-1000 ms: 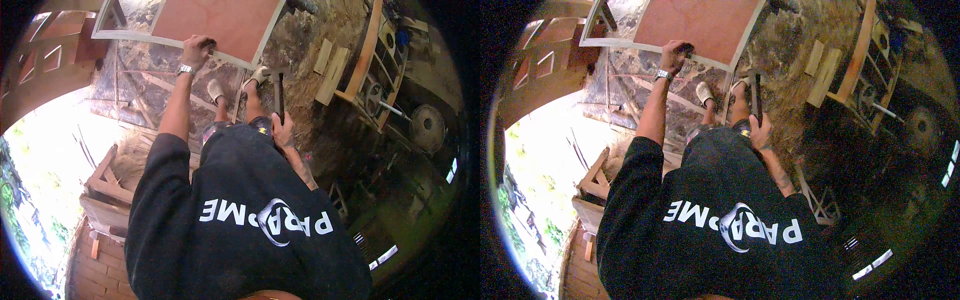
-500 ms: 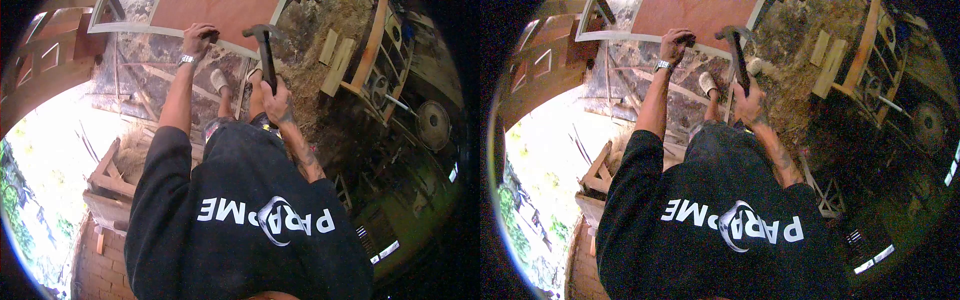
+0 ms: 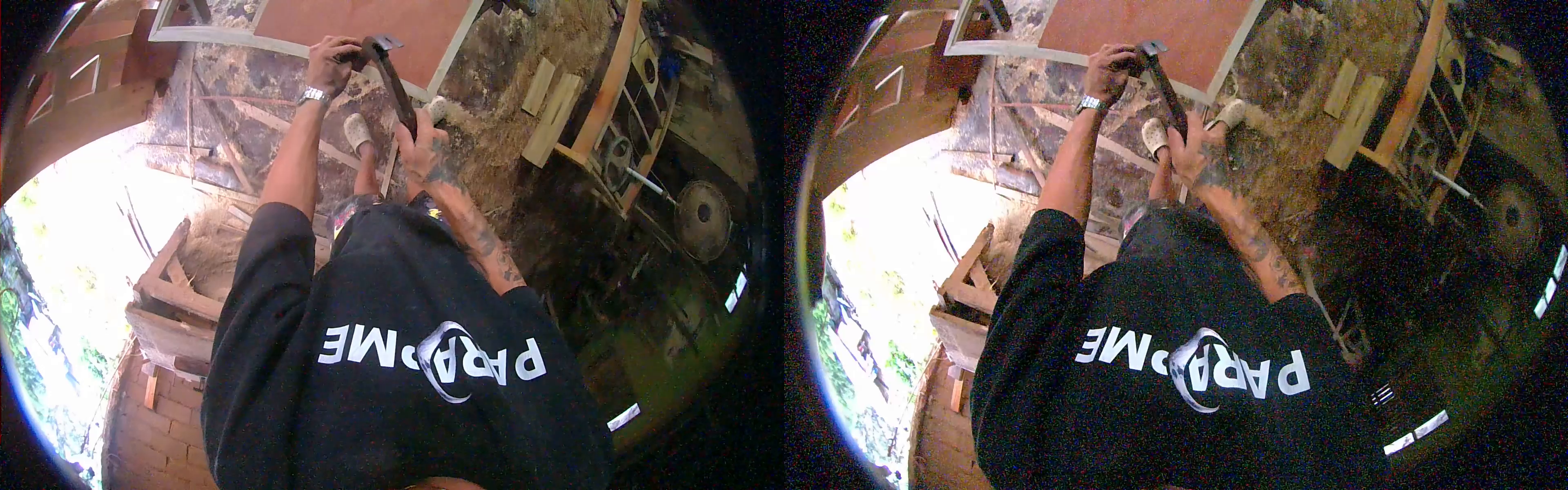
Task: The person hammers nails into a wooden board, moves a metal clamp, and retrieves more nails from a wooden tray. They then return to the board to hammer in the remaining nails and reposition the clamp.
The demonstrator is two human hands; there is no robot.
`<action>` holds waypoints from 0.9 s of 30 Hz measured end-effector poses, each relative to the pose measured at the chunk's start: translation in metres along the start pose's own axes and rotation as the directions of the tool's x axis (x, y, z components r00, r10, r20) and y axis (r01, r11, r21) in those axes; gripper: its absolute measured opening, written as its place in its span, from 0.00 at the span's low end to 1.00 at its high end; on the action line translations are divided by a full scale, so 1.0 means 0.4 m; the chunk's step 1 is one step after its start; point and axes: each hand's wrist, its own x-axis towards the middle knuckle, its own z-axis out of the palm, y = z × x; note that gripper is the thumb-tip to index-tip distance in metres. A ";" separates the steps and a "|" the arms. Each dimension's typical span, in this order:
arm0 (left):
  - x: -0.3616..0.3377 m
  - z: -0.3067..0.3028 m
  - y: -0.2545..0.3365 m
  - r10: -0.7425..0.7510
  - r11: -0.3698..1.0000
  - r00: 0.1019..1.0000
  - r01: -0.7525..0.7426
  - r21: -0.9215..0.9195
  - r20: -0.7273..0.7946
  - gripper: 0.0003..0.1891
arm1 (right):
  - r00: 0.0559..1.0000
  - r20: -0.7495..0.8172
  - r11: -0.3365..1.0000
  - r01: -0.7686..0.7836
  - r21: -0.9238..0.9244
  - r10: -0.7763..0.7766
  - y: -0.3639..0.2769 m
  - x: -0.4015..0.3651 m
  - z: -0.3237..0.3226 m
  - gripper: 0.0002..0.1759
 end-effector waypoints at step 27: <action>0.018 -0.019 0.064 -0.121 0.987 0.987 0.108 -0.123 -0.104 0.14 | 0.970 -0.226 0.936 0.163 0.311 -0.093 -0.009 -0.005 0.002 0.31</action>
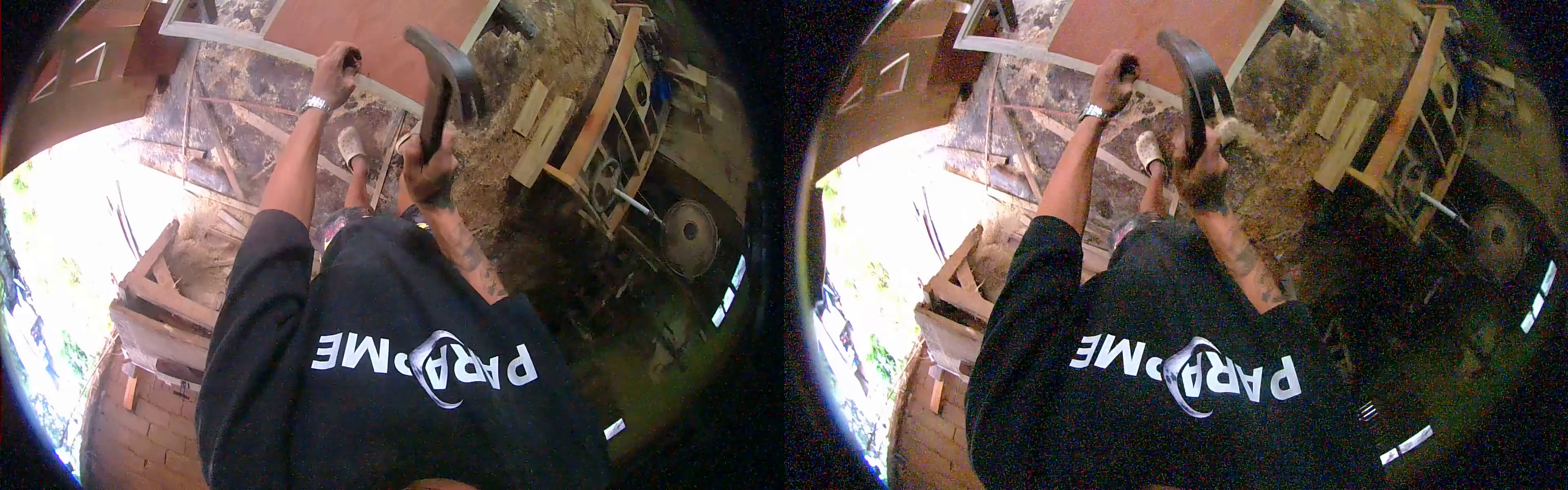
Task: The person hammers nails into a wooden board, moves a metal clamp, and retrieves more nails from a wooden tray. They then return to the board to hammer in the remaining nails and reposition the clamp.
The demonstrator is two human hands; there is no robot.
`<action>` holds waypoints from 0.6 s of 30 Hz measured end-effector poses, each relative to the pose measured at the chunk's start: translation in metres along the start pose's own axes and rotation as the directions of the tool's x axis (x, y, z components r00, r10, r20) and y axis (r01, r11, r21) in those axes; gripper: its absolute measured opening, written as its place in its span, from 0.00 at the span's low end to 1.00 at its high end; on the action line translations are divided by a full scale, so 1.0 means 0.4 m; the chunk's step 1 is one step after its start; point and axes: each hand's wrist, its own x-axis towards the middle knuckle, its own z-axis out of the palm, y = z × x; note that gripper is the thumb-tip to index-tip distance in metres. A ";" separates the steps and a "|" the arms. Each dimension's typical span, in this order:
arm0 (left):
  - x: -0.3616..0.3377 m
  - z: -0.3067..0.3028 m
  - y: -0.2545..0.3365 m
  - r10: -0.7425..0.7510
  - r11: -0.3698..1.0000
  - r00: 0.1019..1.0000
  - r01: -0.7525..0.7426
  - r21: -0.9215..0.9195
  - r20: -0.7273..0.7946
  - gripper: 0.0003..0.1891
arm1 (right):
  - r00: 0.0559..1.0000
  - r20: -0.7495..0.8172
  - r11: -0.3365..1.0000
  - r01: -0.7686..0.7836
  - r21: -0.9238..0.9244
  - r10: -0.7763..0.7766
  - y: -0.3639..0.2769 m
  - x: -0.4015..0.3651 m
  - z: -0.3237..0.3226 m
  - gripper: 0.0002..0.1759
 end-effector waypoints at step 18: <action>0.003 0.010 -0.023 -0.030 1.000 0.999 0.030 0.001 -0.023 0.14 | 0.992 0.122 0.958 -0.001 -0.286 0.037 0.140 0.020 0.055 0.24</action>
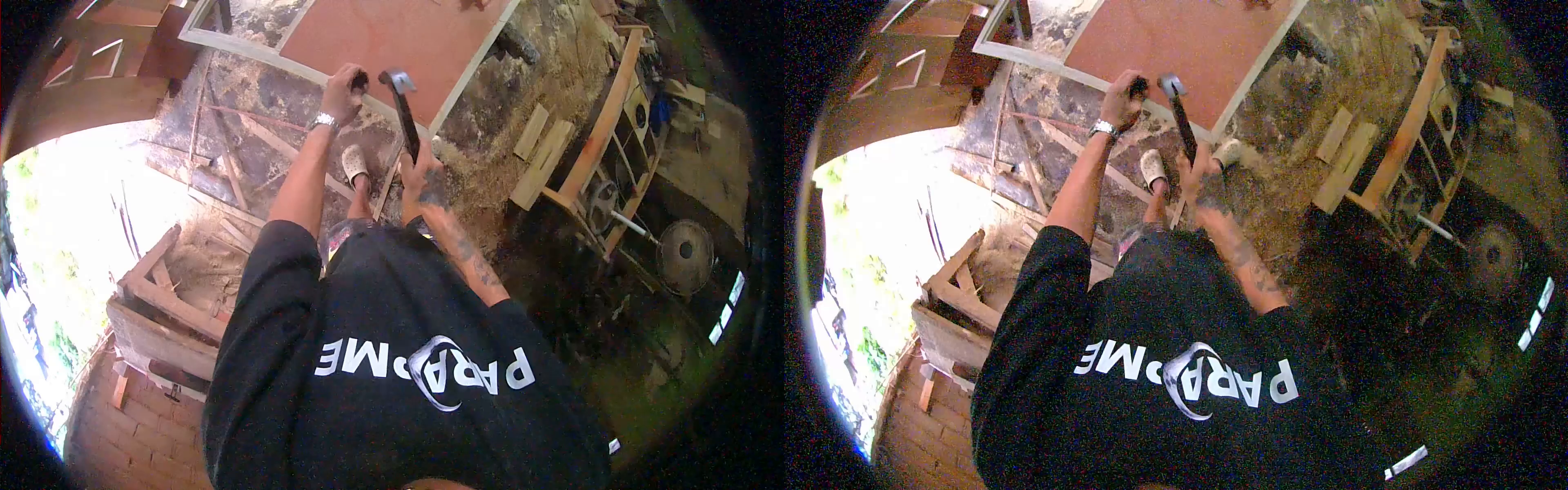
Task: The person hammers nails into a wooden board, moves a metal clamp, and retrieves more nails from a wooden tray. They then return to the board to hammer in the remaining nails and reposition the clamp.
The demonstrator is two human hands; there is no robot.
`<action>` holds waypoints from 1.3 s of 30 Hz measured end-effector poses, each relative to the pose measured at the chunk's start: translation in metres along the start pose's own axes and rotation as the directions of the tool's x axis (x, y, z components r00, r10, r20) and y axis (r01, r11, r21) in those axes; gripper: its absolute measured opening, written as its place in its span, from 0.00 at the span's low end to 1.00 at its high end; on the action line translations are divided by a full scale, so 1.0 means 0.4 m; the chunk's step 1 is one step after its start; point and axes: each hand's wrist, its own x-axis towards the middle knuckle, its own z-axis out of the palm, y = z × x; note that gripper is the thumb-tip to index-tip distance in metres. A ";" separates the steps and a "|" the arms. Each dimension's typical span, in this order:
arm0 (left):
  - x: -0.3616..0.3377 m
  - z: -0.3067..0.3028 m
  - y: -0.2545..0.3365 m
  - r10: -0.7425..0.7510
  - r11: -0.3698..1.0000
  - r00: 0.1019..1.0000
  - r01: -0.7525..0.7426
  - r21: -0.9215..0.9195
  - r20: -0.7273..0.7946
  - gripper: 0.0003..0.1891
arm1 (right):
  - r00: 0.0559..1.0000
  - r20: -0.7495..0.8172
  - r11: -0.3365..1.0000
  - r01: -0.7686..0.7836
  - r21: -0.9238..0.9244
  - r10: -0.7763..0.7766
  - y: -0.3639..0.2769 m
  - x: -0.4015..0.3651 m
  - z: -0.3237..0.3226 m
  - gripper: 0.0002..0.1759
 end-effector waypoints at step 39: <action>0.468 0.246 0.138 -0.541 0.795 0.819 0.572 0.201 -0.190 0.16 | 0.829 0.558 0.976 0.155 -0.156 -0.043 0.320 0.300 -0.398 0.20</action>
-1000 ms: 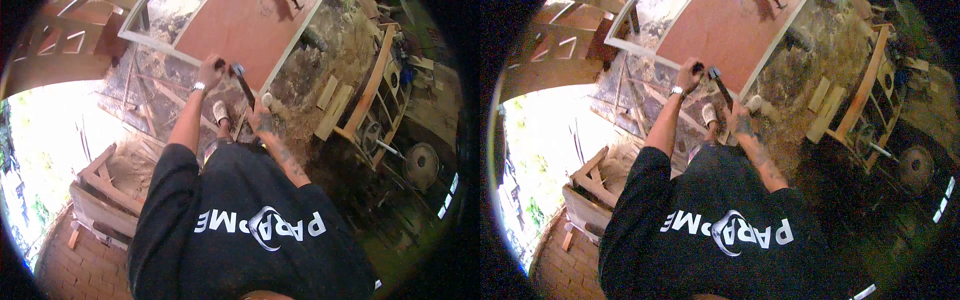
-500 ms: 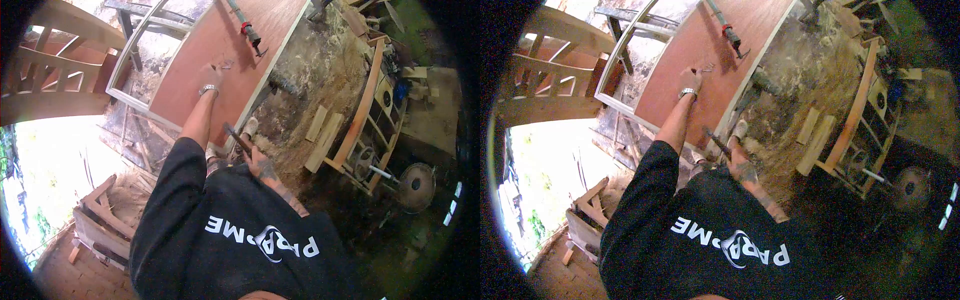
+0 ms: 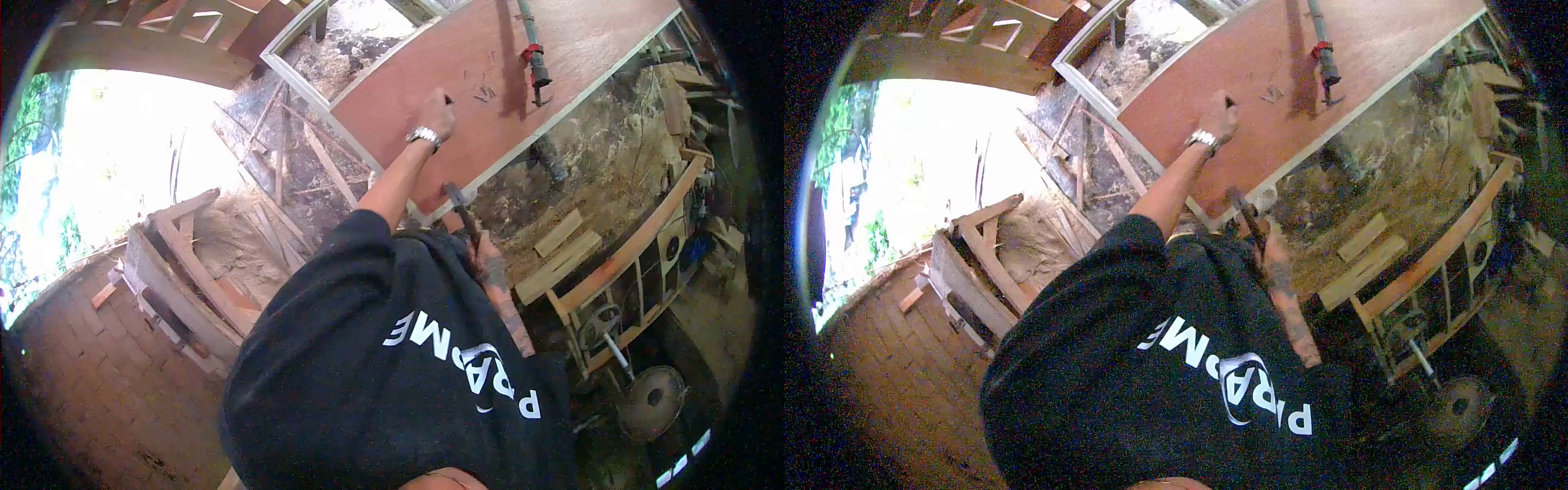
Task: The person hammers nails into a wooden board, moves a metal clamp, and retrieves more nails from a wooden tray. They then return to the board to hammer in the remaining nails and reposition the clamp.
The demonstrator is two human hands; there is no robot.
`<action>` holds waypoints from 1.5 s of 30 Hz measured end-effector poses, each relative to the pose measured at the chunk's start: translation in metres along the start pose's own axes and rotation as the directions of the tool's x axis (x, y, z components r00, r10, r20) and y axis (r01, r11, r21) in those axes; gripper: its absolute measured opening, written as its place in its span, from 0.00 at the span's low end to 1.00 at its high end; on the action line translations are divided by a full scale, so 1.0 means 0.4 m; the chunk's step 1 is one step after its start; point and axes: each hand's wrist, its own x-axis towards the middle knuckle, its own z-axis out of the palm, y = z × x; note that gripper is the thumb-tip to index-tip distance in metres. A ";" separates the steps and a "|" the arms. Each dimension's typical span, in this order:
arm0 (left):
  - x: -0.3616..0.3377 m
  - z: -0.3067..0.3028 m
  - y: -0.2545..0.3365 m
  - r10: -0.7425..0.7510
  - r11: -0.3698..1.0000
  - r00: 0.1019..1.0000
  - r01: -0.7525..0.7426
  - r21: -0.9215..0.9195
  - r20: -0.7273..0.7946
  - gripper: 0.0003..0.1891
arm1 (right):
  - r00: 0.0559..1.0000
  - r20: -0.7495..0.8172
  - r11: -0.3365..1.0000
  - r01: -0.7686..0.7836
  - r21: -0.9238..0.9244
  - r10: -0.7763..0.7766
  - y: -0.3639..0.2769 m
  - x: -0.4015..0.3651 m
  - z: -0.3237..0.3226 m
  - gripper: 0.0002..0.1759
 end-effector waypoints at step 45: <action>-0.097 -0.372 -0.529 0.590 0.780 0.778 -0.618 0.098 0.216 0.17 | 0.853 -0.350 0.812 -0.133 0.569 0.386 -0.614 0.064 0.299 0.23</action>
